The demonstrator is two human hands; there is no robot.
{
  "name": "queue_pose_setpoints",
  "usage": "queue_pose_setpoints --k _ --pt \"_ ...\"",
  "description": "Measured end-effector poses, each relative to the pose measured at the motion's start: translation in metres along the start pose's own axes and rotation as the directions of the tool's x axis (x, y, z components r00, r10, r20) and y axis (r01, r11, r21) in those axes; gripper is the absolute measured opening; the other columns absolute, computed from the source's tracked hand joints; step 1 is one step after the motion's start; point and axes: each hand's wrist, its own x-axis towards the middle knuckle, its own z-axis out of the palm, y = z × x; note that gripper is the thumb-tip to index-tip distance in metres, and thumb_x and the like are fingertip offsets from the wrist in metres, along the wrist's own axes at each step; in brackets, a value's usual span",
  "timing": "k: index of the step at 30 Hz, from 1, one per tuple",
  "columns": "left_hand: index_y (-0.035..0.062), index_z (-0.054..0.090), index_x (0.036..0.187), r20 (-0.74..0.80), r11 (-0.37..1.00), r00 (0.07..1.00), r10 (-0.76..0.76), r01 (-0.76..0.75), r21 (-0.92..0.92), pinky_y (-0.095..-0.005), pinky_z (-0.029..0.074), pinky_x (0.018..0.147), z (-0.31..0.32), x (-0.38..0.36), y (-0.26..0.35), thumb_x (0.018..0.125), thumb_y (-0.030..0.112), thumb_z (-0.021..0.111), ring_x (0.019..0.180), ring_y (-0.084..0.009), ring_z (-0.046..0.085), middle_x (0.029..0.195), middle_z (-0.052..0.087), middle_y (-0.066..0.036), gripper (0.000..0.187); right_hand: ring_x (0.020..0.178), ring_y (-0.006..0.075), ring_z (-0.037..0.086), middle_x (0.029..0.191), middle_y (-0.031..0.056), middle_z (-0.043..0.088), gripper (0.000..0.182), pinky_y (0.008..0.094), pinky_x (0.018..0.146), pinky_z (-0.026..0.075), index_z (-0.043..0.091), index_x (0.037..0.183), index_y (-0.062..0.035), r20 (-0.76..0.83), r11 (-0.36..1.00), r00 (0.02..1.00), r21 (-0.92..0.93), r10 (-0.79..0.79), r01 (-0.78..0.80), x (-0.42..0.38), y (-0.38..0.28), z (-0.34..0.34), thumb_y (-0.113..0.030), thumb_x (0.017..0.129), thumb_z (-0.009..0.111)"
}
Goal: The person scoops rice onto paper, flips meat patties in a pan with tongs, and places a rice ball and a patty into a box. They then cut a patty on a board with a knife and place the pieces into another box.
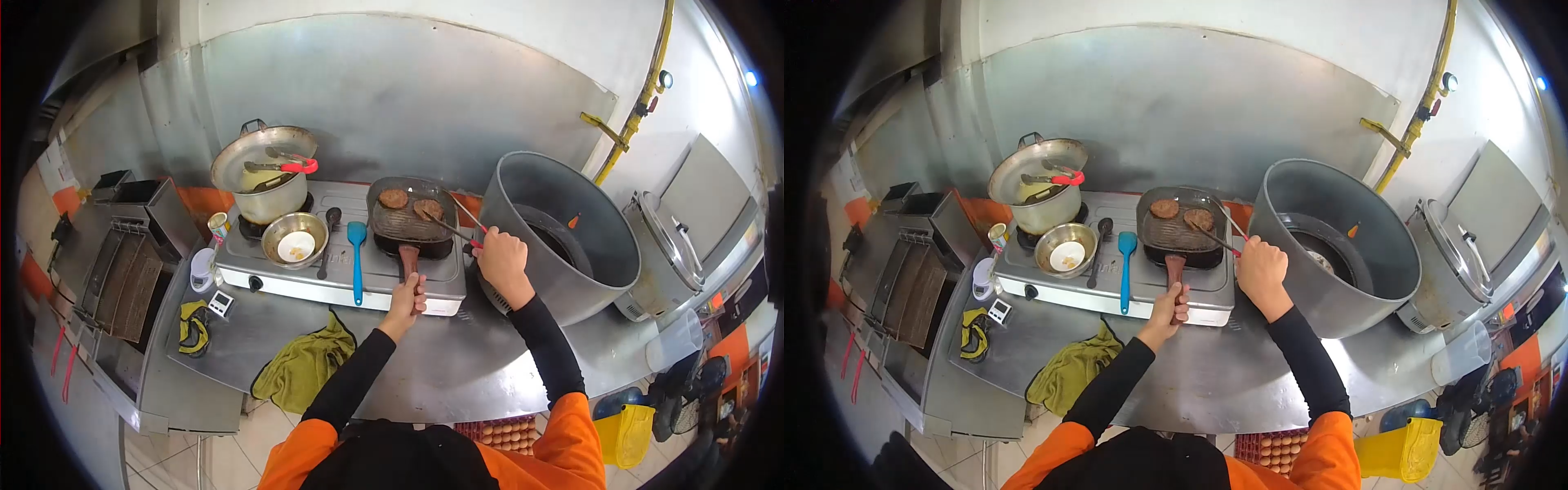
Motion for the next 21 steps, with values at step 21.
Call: queue_pose_setpoints --k 21 --pt "0.0098 0.05 0.093 -0.013 1.0 1.0 -0.005 0.005 -0.01 -0.0195 0.028 0.038 0.001 0.0 -0.001 0.089 0.03 0.052 0.046 -0.0038 0.033 0.064 0.041 0.005 0.021 0.064 0.0296 0.063 0.066 0.013 0.062 0.031 0.0368 0.056 0.048 0.053 0.079 -0.0038 0.046 0.998 0.997 -0.007 -0.069 0.069 -0.005 -0.012 0.003 -0.028 0.068 0.07"
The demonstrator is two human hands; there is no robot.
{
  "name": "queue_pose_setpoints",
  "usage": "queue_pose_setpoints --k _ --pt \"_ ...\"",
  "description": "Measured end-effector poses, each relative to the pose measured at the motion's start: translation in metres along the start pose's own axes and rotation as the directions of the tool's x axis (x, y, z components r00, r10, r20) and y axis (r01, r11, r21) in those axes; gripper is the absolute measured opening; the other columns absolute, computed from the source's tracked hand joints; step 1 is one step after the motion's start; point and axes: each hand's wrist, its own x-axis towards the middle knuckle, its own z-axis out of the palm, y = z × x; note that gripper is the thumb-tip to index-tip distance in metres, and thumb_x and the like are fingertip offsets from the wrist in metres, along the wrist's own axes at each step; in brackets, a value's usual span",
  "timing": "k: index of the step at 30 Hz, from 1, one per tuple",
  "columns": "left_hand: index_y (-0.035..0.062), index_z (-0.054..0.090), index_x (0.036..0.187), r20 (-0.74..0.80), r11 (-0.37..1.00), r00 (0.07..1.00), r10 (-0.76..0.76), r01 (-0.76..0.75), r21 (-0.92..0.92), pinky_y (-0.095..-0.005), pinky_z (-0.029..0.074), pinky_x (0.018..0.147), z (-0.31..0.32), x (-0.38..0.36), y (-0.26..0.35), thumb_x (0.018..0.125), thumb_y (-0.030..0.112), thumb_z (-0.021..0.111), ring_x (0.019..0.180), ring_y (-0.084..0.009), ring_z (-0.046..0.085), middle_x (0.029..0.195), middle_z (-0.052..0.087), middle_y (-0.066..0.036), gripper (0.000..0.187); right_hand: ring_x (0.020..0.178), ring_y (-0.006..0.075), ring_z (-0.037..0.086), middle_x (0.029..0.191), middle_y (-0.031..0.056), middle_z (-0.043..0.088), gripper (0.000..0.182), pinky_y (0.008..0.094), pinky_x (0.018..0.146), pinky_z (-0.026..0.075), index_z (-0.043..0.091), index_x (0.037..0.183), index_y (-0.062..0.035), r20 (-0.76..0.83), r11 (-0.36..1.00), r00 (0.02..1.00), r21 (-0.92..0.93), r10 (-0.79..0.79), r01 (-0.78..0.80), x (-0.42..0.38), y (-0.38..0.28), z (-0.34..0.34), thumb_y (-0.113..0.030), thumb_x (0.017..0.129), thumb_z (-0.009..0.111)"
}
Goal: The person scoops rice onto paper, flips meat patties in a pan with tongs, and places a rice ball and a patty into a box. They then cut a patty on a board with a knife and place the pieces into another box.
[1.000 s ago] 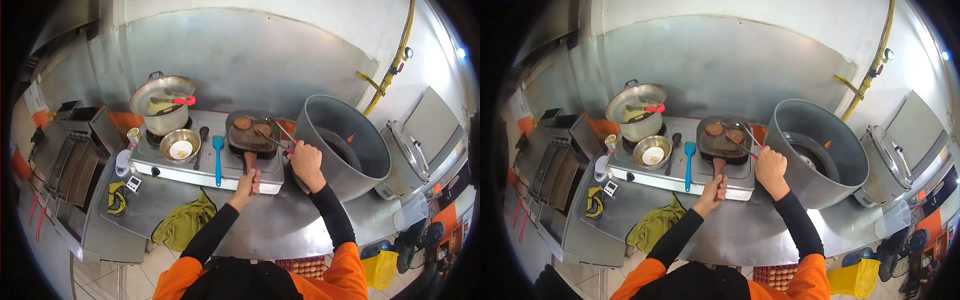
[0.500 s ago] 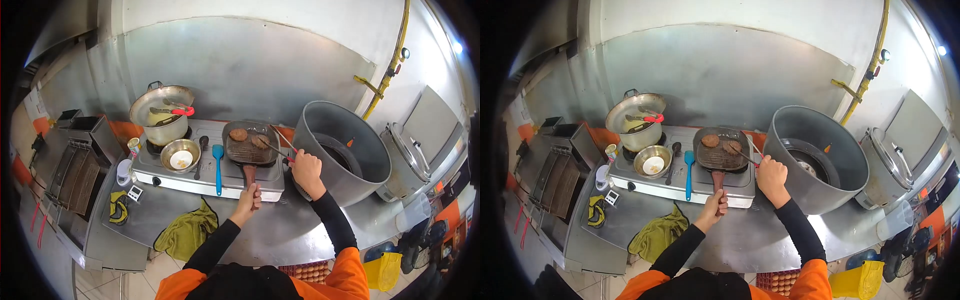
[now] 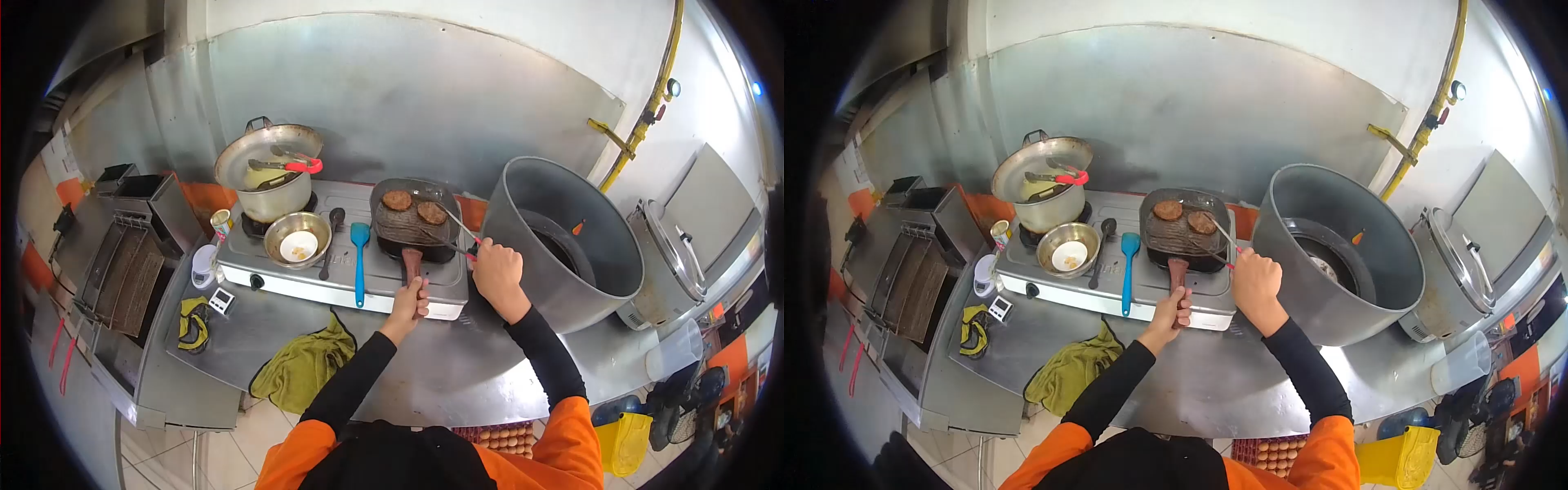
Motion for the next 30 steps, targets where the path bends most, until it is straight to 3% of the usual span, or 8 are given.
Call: queue_pose_setpoints --k 14,16,22,26,28,29,30 --pt "0.0109 0.05 0.093 -0.012 0.998 1.0 -0.027 0.028 0.048 -0.0183 0.027 0.039 0.005 -0.026 0.0 0.089 0.032 0.051 0.047 -0.0029 0.033 0.064 0.04 0.006 0.021 0.061 0.0272 0.063 0.063 0.0093 0.061 0.026 0.0344 0.053 0.046 0.054 0.08 -0.0059 0.003 0.999 1.0 -0.034 -0.011 0.011 -0.015 -0.001 -0.009 -0.026 0.07 0.068" --pt "0.0107 0.05 0.093 -0.024 0.998 0.999 -0.036 0.037 0.044 -0.0183 0.027 0.039 0.006 -0.029 -0.001 0.089 0.032 0.051 0.047 -0.0028 0.033 0.064 0.041 0.006 0.021 0.054 0.0175 0.062 0.058 0.0032 0.059 0.011 0.0284 0.046 0.045 0.056 0.076 -0.0074 -0.129 0.967 0.989 -0.252 -0.072 0.037 -0.013 -0.002 0.008 -0.018 0.078 0.057" --pt "0.0104 0.05 0.094 -0.033 0.998 0.998 -0.052 0.053 0.031 -0.0184 0.027 0.039 0.01 -0.032 -0.005 0.089 0.03 0.051 0.046 -0.0032 0.033 0.064 0.041 0.006 0.021 0.051 0.0137 0.059 0.058 0.0014 0.057 0.015 0.0258 0.044 0.043 0.06 0.085 -0.0074 -0.252 0.904 0.965 -0.425 -0.076 -0.04 0.005 -0.002 0.05 -0.019 0.083 0.05" --pt "0.0107 0.05 0.094 -0.022 0.998 0.999 -0.049 0.049 0.029 -0.0185 0.027 0.039 0.011 -0.035 -0.004 0.089 0.03 0.051 0.047 -0.0031 0.034 0.064 0.041 0.006 0.02 0.054 0.0147 0.061 0.063 0.0051 0.06 0.017 0.0273 0.045 0.044 0.06 0.087 -0.007 -0.189 0.915 0.979 -0.403 -0.079 -0.004 0.012 0.005 0.057 -0.02 0.085 0.049" --pt "0.0107 0.05 0.094 -0.025 0.998 0.999 -0.047 0.047 0.034 -0.0186 0.027 0.039 0.011 -0.034 -0.004 0.089 0.03 0.051 0.046 -0.0031 0.034 0.064 0.041 0.006 0.02 0.059 0.0156 0.063 0.069 0.01 0.062 0.018 0.029 0.046 0.046 0.06 0.088 -0.007 -0.045 0.961 0.997 -0.273 -0.061 0.047 0.012 0.009 0.056 -0.023 0.083 0.054" --pt "0.0106 0.049 0.095 -0.025 0.998 0.998 -0.054 0.055 0.038 -0.0187 0.027 0.039 0.01 -0.033 -0.004 0.089 0.03 0.051 0.046 -0.0031 0.034 0.064 0.041 0.005 0.02 0.059 0.0156 0.063 0.069 0.01 0.062 0.018 0.029 0.046 0.046 0.06 0.088 -0.007 -0.044 0.96 0.997 -0.274 -0.066 0.051 0.011 0.011 0.047 -0.023 0.083 0.054" --pt "0.0105 0.049 0.095 -0.027 0.997 0.998 -0.063 0.064 0.041 -0.0188 0.027 0.039 0.009 -0.032 -0.005 0.089 0.029 0.051 0.046 -0.0031 0.034 0.064 0.04 0.005 0.02 0.062 0.0162 0.064 0.072 0.0121 0.063 0.019 0.0292 0.046 0.046 0.059 0.088 -0.0067 -0.002 0.992 0.997 -0.103 -0.073 0.072 0.007 0.017 0.035 -0.025 0.081 0.057"
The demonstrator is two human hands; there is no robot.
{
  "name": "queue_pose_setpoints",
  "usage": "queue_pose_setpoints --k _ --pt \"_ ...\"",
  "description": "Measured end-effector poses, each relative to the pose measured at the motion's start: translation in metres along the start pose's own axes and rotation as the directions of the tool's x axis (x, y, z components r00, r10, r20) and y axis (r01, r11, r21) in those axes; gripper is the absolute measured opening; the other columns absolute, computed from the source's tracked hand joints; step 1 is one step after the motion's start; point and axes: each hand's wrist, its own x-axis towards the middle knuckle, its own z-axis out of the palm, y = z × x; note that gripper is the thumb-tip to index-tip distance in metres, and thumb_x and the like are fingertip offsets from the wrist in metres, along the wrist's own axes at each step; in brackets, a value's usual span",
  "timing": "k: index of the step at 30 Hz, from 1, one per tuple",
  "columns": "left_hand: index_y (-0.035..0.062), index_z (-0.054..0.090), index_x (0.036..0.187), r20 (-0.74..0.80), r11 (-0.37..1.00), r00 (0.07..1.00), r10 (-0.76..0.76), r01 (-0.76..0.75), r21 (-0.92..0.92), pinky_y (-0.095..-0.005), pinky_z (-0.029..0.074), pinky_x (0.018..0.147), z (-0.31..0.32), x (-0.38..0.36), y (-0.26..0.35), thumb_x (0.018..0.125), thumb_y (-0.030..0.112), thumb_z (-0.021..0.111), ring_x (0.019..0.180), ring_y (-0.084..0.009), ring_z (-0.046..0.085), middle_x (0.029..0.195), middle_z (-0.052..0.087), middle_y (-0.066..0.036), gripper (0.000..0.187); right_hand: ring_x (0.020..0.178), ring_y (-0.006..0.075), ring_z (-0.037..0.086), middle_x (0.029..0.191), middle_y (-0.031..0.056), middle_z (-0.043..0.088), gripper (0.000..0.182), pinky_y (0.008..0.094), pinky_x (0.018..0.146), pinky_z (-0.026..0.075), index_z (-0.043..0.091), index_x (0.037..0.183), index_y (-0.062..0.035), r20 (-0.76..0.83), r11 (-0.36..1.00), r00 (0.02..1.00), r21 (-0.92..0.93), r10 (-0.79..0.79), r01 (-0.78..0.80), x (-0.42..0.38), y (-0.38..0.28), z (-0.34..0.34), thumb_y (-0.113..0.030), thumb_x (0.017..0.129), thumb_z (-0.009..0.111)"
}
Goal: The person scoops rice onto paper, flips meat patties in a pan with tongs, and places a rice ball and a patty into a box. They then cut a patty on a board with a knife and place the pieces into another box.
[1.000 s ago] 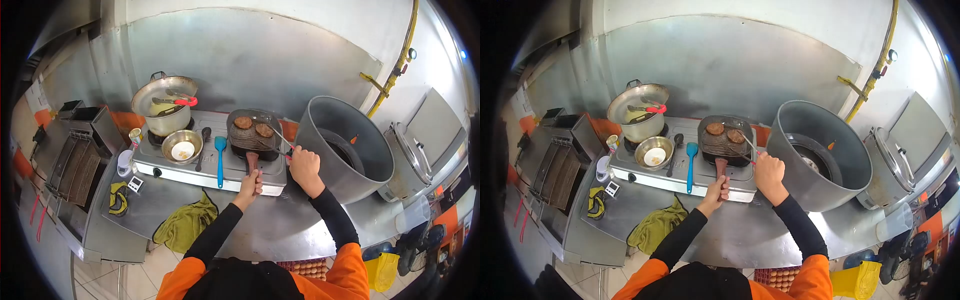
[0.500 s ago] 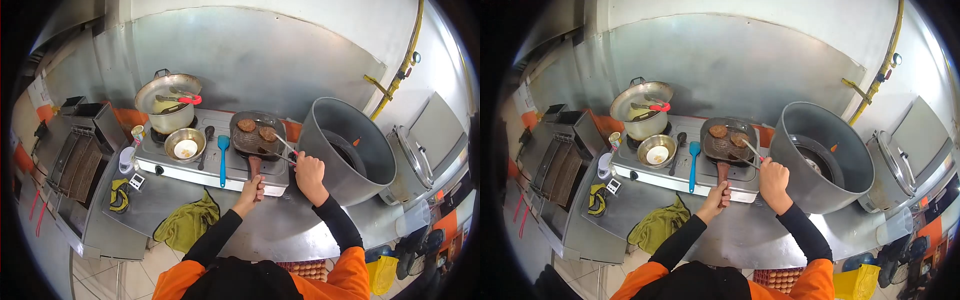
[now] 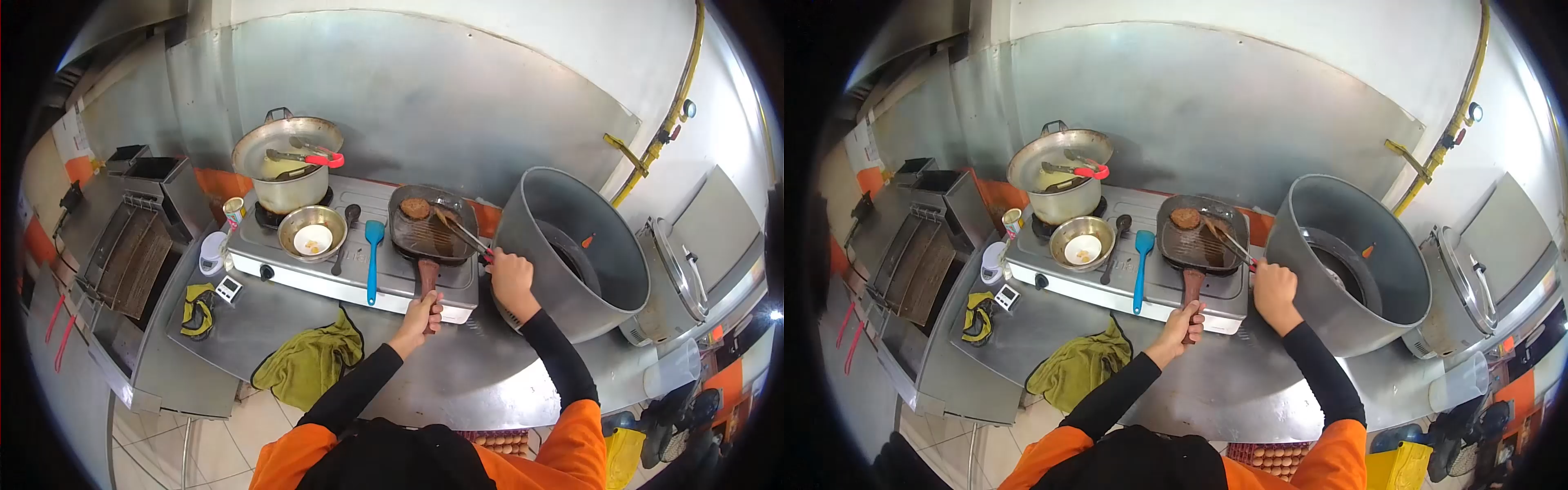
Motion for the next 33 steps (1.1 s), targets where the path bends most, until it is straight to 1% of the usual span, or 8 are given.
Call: queue_pose_setpoints --k 3,4,5,9,13,15,21,33 --pt "0.0088 0.051 0.096 -0.006 0.999 1.0 0.008 -0.009 -0.038 -0.019 0.026 0.039 0.002 -0.002 0.001 0.089 0.029 0.052 0.046 -0.0035 0.032 0.063 0.04 0.005 0.022 0.056 0.0125 0.06 0.064 0.007 0.059 0.026 0.0253 0.041 0.04 0.057 0.084 -0.0064 -0.091 0.94 0.995 0.335 -0.042 0.07 -0.001 0.024 0.023 -0.03 0.079 0.064" --pt "0.0088 0.051 0.096 -0.007 0.999 1.0 0.013 -0.013 -0.045 -0.019 0.026 0.039 0.0 -0.001 0.001 0.089 0.029 0.052 0.046 -0.0035 0.032 0.063 0.04 0.005 0.022 0.051 0.0094 0.053 0.06 0.0025 0.053 0.026 0.0231 0.038 0.035 0.056 0.083 -0.0065 0.297 0.616 0.954 0.745 0.039 -0.257 0.0 0.025 0.021 -0.031 0.081 0.062" --pt "0.0088 0.051 0.096 0.009 0.999 1.0 0.009 -0.008 -0.045 -0.0189 0.026 0.039 -0.001 -0.001 0.001 0.089 0.029 0.052 0.046 -0.0033 0.032 0.063 0.04 0.006 0.022 0.046 0.0062 0.046 0.056 -0.0019 0.046 0.026 0.0209 0.036 0.029 0.055 0.083 -0.0067 0.627 0.117 0.773 0.779 -0.101 -0.616 0.002 0.026 0.02 -0.032 0.083 0.06" --pt "0.0089 0.052 0.095 0.032 0.999 0.999 0.007 -0.005 -0.043 -0.0185 0.026 0.04 -0.003 0.003 0.003 0.089 0.029 0.052 0.046 -0.0028 0.033 0.064 0.041 0.005 0.021 0.044 0.0018 0.031 0.056 -0.0061 0.034 0.025 0.018 0.034 0.019 0.053 0.085 -0.0066 0.716 -0.135 0.663 0.65 -0.219 -0.747 -0.012 0.032 0.021 -0.031 0.087 0.057" --pt "0.009 0.052 0.095 0.051 0.998 0.999 0.006 -0.004 -0.056 -0.018 0.026 0.04 -0.003 0.002 0.004 0.089 0.029 0.052 0.046 -0.0024 0.033 0.064 0.041 0.005 0.021 0.043 0.0064 0.043 0.053 -0.0009 0.044 0.025 0.0224 0.034 0.028 0.052 0.086 -0.0064 0.622 -0.02 0.781 0.782 -0.056 -0.623 -0.016 0.024 0.03 -0.031 0.085 0.058" --pt "0.0091 0.052 0.095 0.037 0.998 0.999 0.001 0.001 -0.055 -0.0178 0.026 0.04 -0.002 0.002 0.003 0.089 0.03 0.052 0.046 -0.0023 0.033 0.064 0.041 0.005 0.021 0.051 0.0183 0.059 0.058 0.0087 0.056 0.025 0.0304 0.042 0.04 0.052 0.088 -0.0071 -0.173 0.943 0.982 0.334 0.073 -0.011 -0.024 0.015 0.021 -0.029 0.081 0.061" --pt "0.0079 0.047 0.099 0.048 0.999 0.999 -0.012 0.014 -0.04 -0.0195 0.027 0.039 -0.004 0.002 0.005 0.089 0.029 0.051 0.046 -0.0033 0.033 0.064 0.039 0.005 0.024 0.062 0.0271 0.063 0.065 0.0098 0.062 0.03 0.0356 0.054 0.047 0.05 0.089 -0.0094 0.039 0.998 0.999 -0.052 0.028 -0.026 -0.025 -0.008 -0.003 -0.031 0.074 0.065" --pt "0.0095 0.051 0.096 -0.001 1.0 1.0 0.008 -0.008 0.003 -0.0174 0.026 0.039 0.003 -0.002 0.006 0.09 0.029 0.051 0.046 -0.0019 0.032 0.065 0.041 0.006 0.02 0.062 0.0261 0.064 0.066 0.0085 0.062 0.018 0.0356 0.056 0.049 0.052 0.085 -0.009 -0.087 0.996 0.996 -0.09 0.008 -0.016 0.043 -0.076 0.024 -0.024 0.077 0.06"
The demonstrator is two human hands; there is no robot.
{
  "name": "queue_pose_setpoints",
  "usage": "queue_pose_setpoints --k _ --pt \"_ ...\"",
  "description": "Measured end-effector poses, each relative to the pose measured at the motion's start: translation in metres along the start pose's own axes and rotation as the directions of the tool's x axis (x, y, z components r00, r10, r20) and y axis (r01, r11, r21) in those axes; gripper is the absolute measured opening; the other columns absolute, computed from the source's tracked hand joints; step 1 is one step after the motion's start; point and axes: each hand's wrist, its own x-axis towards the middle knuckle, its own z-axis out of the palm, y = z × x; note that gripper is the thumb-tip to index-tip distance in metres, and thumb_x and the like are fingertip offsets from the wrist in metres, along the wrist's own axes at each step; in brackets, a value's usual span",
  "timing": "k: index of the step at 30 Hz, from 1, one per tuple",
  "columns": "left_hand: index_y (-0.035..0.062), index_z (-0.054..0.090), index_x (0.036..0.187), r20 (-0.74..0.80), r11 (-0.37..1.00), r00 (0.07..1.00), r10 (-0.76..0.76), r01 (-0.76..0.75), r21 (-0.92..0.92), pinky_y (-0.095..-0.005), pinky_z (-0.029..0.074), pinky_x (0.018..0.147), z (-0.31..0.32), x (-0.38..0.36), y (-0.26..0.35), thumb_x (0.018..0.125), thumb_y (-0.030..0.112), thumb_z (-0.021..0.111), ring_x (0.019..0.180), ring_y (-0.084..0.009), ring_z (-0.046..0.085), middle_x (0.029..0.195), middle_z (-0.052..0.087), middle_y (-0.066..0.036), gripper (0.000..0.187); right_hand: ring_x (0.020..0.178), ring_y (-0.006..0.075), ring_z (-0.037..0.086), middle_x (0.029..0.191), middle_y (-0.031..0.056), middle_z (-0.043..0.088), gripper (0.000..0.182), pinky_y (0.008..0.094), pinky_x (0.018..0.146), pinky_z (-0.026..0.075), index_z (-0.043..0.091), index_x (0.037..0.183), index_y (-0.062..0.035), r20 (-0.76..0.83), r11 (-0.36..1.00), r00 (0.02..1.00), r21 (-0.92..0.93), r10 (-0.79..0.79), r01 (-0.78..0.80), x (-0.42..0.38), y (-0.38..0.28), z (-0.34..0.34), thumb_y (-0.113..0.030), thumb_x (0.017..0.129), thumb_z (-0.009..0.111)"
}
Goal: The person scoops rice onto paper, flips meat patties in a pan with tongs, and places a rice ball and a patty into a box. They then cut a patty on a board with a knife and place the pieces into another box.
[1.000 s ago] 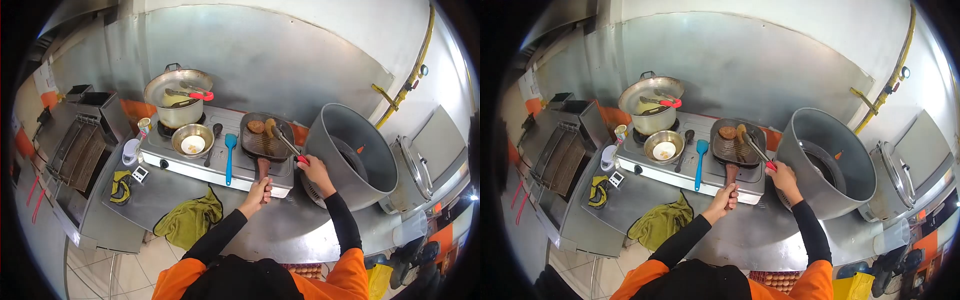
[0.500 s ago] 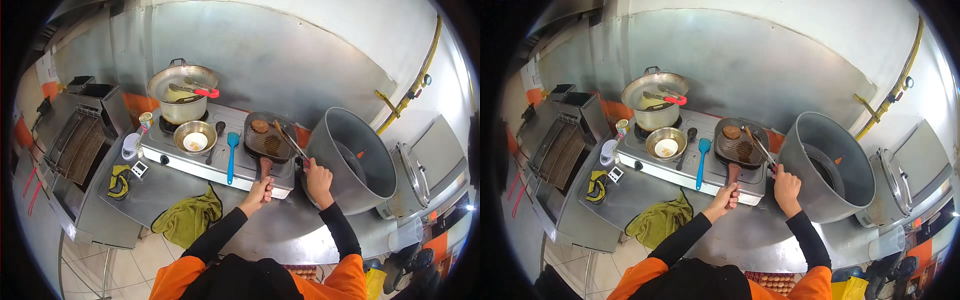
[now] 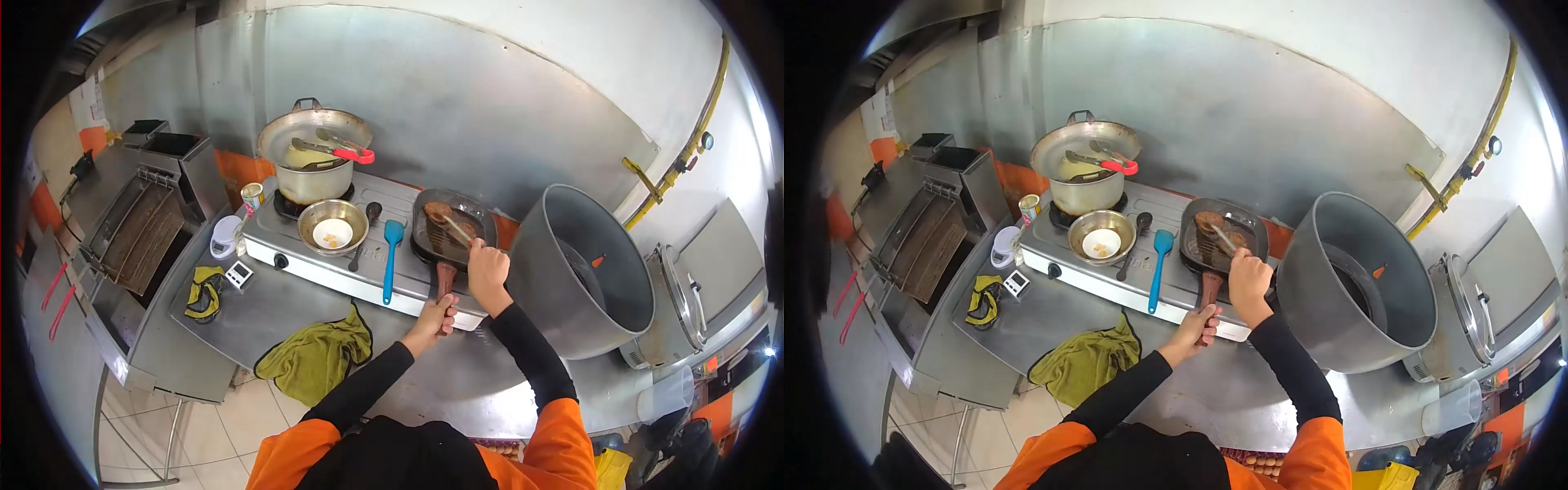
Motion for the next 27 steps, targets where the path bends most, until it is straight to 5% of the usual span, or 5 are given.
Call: queue_pose_setpoints --k 9,11,18,24,27 --pt "0.0092 0.05 0.093 0.017 1.0 1.0 0.011 -0.011 -0.024 -0.0177 0.024 0.039 -0.004 0.007 -0.004 0.089 0.028 0.051 0.046 -0.0025 0.032 0.065 0.041 0.005 0.019 0.043 0.0158 0.049 0.058 0.0073 0.053 0.026 0.0291 0.04 0.034 0.058 0.086 -0.0064 0.439 0.394 0.897 0.817 0.046 -0.42 -0.017 0.063 0.029 -0.033 0.084 0.057" --pt "0.0092 0.05 0.093 0.032 0.999 0.999 0.018 -0.017 -0.038 -0.0176 0.024 0.039 -0.005 0.008 -0.006 0.089 0.028 0.051 0.046 -0.0025 0.033 0.065 0.041 0.005 0.019 0.035 0.0002 0.021 0.052 -0.0071 0.034 0.026 0.0178 0.032 0.013 0.055 0.088 -0.0087 0.702 -0.168 0.664 0.644 -0.256 -0.746 -0.031 0.064 0.008 -0.034 0.089 0.05" --pt "0.0083 0.049 0.093 0.051 0.998 0.998 0.028 -0.024 -0.061 -0.0174 0.025 0.038 -0.006 0.009 -0.006 0.089 0.026 0.051 0.046 -0.0025 0.034 0.065 0.042 0.004 0.018 0.037 -0.0004 0.022 0.053 -0.0077 0.032 0.026 0.0158 0.032 0.014 0.053 0.095 -0.0073 0.689 -0.372 0.617 0.497 -0.38 -0.784 -0.052 0.077 -0.004 -0.032 0.091 0.048" --pt "0.0081 0.049 0.094 0.042 0.998 0.999 0.015 -0.012 -0.061 -0.0174 0.025 0.038 -0.004 0.007 -0.005 0.089 0.026 0.052 0.046 -0.0024 0.033 0.064 0.041 0.005 0.019 0.048 0.0261 0.056 0.062 0.0145 0.058 0.023 0.0365 0.043 0.041 0.056 0.091 -0.0084 -0.189 0.86 0.981 0.507 0.05 0.054 -0.045 0.064 0.017 -0.03 0.083 0.057" --pt "0.0081 0.049 0.095 0.046 0.999 0.999 0.026 -0.024 -0.038 -0.0179 0.025 0.038 -0.007 0.008 -0.006 0.089 0.026 0.052 0.046 -0.0023 0.033 0.064 0.04 0.005 0.02 0.065 0.0348 0.061 0.072 0.0175 0.061 0.024 0.044 0.056 0.045 0.053 0.09 -0.0093 0.041 0.923 0.998 0.378 0.055 -0.066 -0.033 0.045 -0.016 -0.028 0.077 0.062"
